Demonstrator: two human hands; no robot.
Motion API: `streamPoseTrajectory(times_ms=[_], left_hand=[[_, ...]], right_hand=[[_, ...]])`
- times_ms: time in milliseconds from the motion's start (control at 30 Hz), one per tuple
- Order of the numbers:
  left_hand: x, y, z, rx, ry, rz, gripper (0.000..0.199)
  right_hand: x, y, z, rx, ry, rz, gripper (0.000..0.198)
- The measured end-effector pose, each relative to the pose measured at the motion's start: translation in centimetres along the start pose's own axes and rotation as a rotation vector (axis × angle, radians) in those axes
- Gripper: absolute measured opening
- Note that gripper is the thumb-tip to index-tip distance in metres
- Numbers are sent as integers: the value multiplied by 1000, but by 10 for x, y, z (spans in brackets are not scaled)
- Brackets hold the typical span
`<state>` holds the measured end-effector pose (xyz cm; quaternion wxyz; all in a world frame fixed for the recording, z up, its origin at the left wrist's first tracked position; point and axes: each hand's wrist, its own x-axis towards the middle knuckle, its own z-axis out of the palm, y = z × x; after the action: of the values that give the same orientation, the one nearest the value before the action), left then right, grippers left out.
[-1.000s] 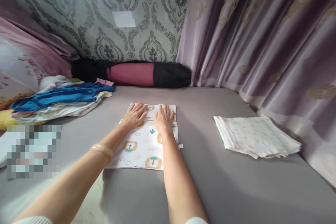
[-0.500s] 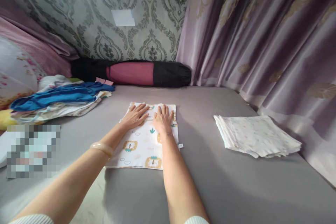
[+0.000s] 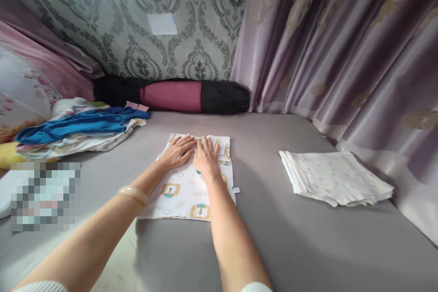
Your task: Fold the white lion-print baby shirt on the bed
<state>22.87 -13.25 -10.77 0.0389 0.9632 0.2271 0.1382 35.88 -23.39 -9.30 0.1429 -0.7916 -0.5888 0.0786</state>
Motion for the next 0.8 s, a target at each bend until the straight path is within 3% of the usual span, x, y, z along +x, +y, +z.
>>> streamPoseTrajectory(times_ms=[500,667,800], left_hand=[[1,1,6,81,-24,-9,52],[-9,10,8,117,-41,-152,50],[-32,21,4,125,-34,-146,50]], right_hand=[[-2,-2,13,-59,73,-10,55],[-6,2,5,-37,-11,-33,55],[-28,6,-2,-66,-66,-123,55]])
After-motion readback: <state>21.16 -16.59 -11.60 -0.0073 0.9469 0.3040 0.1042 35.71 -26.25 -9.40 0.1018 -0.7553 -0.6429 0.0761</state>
